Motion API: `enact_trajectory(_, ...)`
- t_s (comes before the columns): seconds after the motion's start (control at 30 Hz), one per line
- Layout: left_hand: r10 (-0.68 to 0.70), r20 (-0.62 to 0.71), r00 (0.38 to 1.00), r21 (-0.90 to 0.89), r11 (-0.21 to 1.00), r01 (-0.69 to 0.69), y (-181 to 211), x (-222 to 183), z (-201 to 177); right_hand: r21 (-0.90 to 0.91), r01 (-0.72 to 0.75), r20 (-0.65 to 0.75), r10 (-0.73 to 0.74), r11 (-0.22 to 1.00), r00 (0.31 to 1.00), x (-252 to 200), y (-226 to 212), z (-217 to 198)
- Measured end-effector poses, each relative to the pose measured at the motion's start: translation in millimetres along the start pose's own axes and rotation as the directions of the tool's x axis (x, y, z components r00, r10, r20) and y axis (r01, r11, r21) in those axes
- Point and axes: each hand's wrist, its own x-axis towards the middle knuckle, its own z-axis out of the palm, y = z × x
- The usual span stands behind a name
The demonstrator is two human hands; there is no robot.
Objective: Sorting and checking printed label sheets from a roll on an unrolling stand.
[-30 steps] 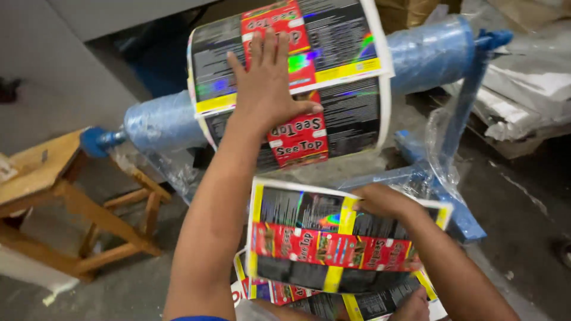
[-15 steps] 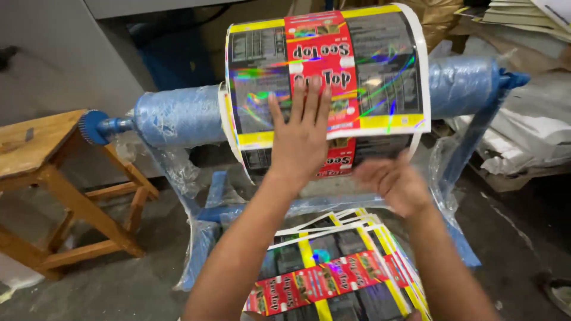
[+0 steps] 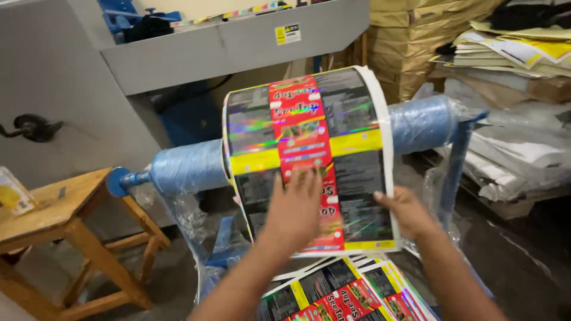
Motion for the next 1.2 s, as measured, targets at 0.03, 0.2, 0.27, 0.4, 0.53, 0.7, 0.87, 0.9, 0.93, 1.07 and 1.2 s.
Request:
enact_trajectory(0.03,-0.015,-0.214,0.977,-0.059,0.998,0.002,-8,22,-4,-0.045,0.033,-0.046,-0.035,0.998,0.998,-4,17,-4)
enact_trajectory(0.2,-0.058,-0.519,0.853,-0.043,0.998,0.042,-63,144,-26,0.008,0.019,-0.133,-0.018,1.0,0.991,-40,84,-14)
enact_trajectory(0.27,-0.082,-0.486,0.87,-0.078,0.996,0.05,-80,189,-26,-0.222,0.061,-0.078,-0.08,0.973,0.994,-50,118,-30)
enact_trajectory(0.4,-0.179,-0.244,0.953,-0.188,0.973,0.135,-85,212,-40,-0.093,-0.153,-0.064,0.148,0.984,0.987,-101,104,-31)
enact_trajectory(0.53,-0.261,-0.015,0.965,-0.26,0.933,0.248,-68,206,-51,-0.051,-0.078,0.304,0.09,0.996,0.949,-96,51,-31)
enact_trajectory(0.7,-0.3,0.06,0.952,-0.243,0.921,0.306,-47,193,-68,0.065,-0.009,0.211,-0.005,0.998,0.977,-38,-11,10)
enact_trajectory(0.87,-0.314,0.129,0.941,-0.214,0.917,0.336,-36,178,-74,-0.126,0.11,0.017,-0.109,0.986,0.994,-32,37,10)
enact_trajectory(0.9,-0.314,0.137,0.939,-0.214,0.917,0.338,-39,181,-69,-0.124,0.103,0.017,-0.102,0.987,0.995,-53,21,16)
enact_trajectory(0.93,-0.301,0.117,0.946,-0.223,0.921,0.321,-43,183,-64,-0.079,0.119,0.094,-0.111,0.99,0.989,-73,6,21)
enact_trajectory(1.07,-0.205,0.03,0.978,-0.266,0.942,0.205,-60,205,-38,0.133,0.166,0.279,-0.198,0.977,0.94,-150,-69,48)
enact_trajectory(1.2,-0.254,0.093,0.963,-0.248,0.93,0.27,-44,179,-76,0.199,0.177,0.295,-0.231,0.964,0.927,-172,-80,33)
